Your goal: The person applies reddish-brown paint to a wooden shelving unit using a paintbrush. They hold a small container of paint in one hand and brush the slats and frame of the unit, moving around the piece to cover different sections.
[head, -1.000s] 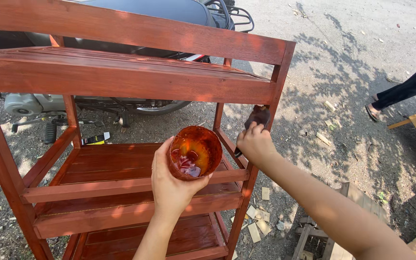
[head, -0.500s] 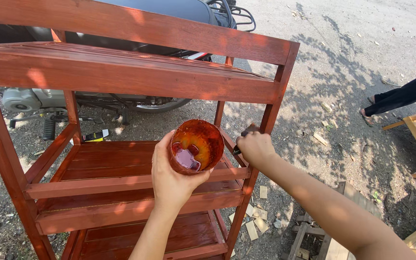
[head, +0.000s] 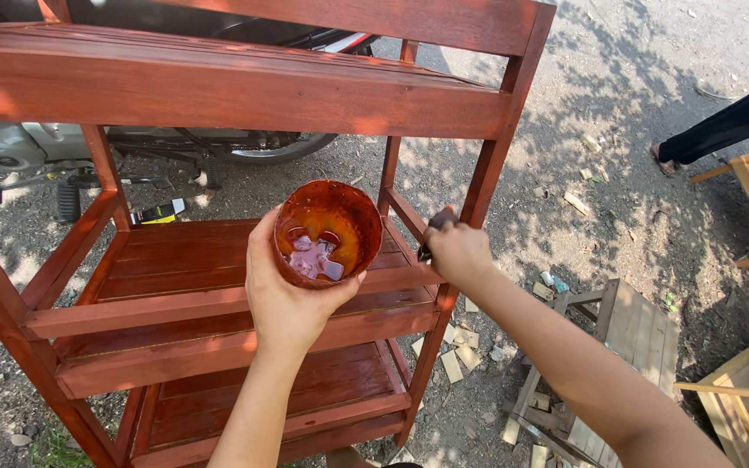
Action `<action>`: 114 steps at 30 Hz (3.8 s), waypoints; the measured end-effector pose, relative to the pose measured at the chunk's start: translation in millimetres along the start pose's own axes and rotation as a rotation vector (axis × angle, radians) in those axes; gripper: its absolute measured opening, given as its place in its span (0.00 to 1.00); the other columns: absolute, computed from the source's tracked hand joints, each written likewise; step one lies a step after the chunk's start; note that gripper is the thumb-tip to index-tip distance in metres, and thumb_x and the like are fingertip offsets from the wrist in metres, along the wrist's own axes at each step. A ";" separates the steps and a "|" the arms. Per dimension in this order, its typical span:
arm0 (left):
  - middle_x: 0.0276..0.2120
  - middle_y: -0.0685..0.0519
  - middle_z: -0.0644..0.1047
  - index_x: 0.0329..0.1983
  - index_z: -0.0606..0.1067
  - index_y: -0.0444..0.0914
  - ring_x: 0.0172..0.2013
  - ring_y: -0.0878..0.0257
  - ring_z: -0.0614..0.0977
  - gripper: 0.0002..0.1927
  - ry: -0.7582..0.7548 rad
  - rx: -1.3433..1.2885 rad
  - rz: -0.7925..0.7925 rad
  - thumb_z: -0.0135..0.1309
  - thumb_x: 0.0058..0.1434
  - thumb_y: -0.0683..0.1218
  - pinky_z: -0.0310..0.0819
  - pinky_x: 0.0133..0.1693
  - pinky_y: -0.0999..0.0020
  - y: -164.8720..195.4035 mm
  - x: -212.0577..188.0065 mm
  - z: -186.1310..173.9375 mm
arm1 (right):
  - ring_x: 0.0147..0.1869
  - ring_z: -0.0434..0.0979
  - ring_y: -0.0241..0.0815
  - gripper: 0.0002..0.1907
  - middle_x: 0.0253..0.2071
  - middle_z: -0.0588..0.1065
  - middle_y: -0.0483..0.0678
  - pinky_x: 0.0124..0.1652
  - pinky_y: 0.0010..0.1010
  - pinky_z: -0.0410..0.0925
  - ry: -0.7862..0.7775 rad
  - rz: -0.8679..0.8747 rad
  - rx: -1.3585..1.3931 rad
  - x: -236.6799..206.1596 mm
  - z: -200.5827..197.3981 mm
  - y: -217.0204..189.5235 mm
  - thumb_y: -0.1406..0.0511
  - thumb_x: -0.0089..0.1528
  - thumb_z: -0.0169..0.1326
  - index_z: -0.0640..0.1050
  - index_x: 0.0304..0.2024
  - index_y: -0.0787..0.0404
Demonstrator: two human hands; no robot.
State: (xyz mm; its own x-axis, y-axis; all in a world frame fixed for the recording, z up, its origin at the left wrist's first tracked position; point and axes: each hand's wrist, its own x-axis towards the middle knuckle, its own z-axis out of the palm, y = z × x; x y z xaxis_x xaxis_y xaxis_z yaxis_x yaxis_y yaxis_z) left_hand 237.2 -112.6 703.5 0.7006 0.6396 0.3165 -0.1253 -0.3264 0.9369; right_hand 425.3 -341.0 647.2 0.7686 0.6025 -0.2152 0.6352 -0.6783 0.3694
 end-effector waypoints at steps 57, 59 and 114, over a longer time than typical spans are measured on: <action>0.62 0.47 0.72 0.67 0.65 0.42 0.64 0.47 0.73 0.55 -0.006 0.160 -0.057 0.78 0.33 0.49 0.68 0.64 0.51 -107.7 -59.9 -17.7 | 0.32 0.82 0.42 0.11 0.38 0.80 0.50 0.29 0.25 0.69 0.240 0.425 1.984 -1.6 8.7 -18.8 0.71 0.62 0.62 0.79 0.48 0.67; 0.60 0.47 0.72 0.66 0.65 0.41 0.63 0.46 0.73 0.56 0.083 0.259 -0.086 0.77 0.31 0.47 0.68 0.63 0.51 -120.3 -64.3 -51.5 | 0.30 0.83 0.43 0.12 0.37 0.81 0.50 0.26 0.26 0.68 0.066 0.422 2.113 32.8 27.2 -74.4 0.70 0.60 0.62 0.78 0.46 0.64; 0.57 0.44 0.73 0.66 0.60 0.36 0.57 0.54 0.79 0.52 0.418 0.281 -0.114 0.76 0.39 0.42 0.78 0.57 0.61 -114.9 8.2 -314.6 | 0.31 0.82 0.41 0.14 0.38 0.81 0.49 0.24 0.25 0.66 -0.004 0.630 2.642 148.6 -110.4 -474.2 0.65 0.61 0.60 0.78 0.50 0.60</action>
State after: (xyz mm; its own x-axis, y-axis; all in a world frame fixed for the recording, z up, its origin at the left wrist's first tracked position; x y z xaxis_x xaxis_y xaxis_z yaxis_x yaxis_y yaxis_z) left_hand 36.3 149.1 645.2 0.3512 0.8866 0.3010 0.1689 -0.3762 0.9110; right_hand 229.9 116.6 539.9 0.7815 0.2959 -0.5493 -0.6238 0.3897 -0.6775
